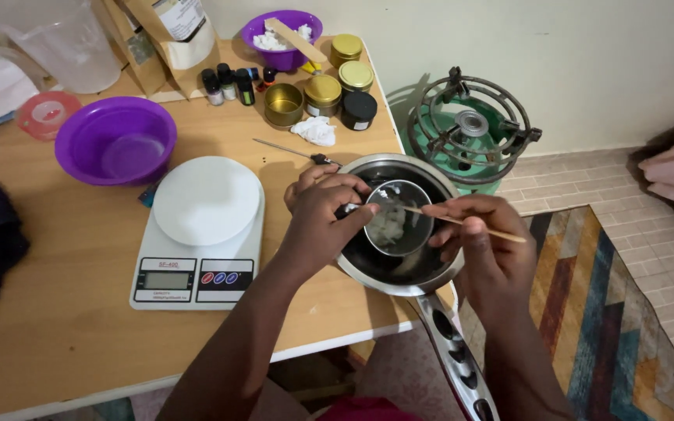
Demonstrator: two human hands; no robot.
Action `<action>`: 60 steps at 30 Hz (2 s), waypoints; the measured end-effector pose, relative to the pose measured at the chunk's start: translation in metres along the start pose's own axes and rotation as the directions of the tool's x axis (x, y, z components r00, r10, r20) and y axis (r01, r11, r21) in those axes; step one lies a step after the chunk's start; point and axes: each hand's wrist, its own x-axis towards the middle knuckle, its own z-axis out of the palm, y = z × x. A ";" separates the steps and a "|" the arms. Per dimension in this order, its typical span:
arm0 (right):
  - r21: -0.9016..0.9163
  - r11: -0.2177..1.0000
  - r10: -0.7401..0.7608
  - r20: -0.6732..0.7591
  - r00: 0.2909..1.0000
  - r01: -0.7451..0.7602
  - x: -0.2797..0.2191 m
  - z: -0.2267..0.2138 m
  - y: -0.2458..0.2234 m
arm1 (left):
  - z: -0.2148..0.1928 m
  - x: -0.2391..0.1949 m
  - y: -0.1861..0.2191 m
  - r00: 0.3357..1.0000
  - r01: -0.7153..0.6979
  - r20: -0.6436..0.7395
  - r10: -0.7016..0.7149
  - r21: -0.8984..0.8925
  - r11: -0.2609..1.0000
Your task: Stirring melting wax in a small pot using a wooden stick and a thermometer probe over a double boiler setup to monitor temperature and consistency.
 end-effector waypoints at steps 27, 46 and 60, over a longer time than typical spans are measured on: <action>-0.090 0.996 -0.020 -0.156 0.988 0.006 -0.002 0.010 0.010 | 0.001 0.000 -0.002 0.999 -0.030 0.037 0.030 0.006 1.000; -0.256 0.962 0.083 -0.079 0.993 -0.100 -0.016 0.005 -0.003 | 0.001 -0.001 0.006 1.000 0.010 0.002 -0.010 -0.034 0.999; -0.094 0.995 0.010 -0.181 0.983 -0.028 -0.011 0.006 -0.001 | -0.001 -0.001 0.007 1.000 0.010 -0.019 -0.012 -0.099 0.995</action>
